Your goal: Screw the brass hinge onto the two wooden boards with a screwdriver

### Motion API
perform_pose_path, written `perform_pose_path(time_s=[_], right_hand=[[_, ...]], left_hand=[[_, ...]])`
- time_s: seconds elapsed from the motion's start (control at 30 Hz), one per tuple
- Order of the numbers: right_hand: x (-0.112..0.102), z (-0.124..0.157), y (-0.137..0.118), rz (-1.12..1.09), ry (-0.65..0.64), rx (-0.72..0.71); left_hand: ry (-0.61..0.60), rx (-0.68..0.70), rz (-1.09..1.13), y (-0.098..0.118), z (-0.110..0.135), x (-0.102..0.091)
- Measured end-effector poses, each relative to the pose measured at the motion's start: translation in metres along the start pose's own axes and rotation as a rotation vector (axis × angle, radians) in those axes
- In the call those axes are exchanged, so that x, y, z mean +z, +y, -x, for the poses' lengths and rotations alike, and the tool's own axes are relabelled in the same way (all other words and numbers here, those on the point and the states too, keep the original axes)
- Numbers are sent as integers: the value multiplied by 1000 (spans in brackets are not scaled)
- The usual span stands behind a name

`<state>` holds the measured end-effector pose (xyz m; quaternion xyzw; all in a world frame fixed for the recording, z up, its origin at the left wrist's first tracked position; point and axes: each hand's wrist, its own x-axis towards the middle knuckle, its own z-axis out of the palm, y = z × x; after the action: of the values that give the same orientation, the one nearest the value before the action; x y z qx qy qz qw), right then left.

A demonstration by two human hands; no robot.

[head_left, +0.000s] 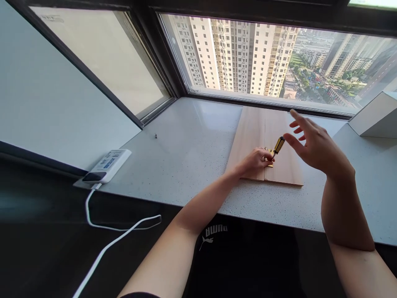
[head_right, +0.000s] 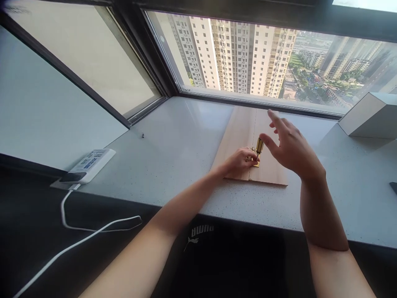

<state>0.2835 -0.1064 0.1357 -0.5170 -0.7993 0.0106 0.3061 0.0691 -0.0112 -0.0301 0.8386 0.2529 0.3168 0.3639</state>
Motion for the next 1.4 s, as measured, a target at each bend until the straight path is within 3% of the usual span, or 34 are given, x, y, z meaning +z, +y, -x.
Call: perform_pose_path(time_s=[0.1, 0.17, 0.23, 0.33, 0.4, 0.47, 0.6, 0.73, 0.87, 0.93, 1.27, 1.33, 1.4], right_hand=[[6, 1, 1, -23, -199, -35], [7, 1, -5, -52, -181, -24], [4, 0, -15, -71, 17, -1], [1, 0, -30, -65, 429, -57], [1, 3, -38, -82, 570, -114], [3, 7, -43, -93, 508, -111], [6, 9, -43, -70, 213, -46], [14, 1, -26, 18, 76, -91], [23, -4, -6, -19, -209, -140], [26, -5, -2, -52, -266, -112], [31, -10, 4, 97, -214, 111], [27, -8, -5, 44, -142, 91], [18, -5, -21, -42, 36, 40]], left_hand=[[-1, -28, 7, 2, 1, 0], [6, -31, 7, 3, 1, -1], [10, -27, 4, 4, 0, -1], [6, -30, 9, 4, -1, -1], [-2, -33, 22, 3, -1, 0], [-5, -32, 33, 3, 0, 0], [1, 7, 43, 3, 1, 0], [9, 17, 26, 2, 2, 0], [15, -16, 14, 2, 2, 0], [19, -15, 14, 2, 2, 0], [-10, -34, 3, 9, 3, 0], [-7, -44, 14, 10, 4, 0], [-4, -51, 31, 11, 5, -1]])
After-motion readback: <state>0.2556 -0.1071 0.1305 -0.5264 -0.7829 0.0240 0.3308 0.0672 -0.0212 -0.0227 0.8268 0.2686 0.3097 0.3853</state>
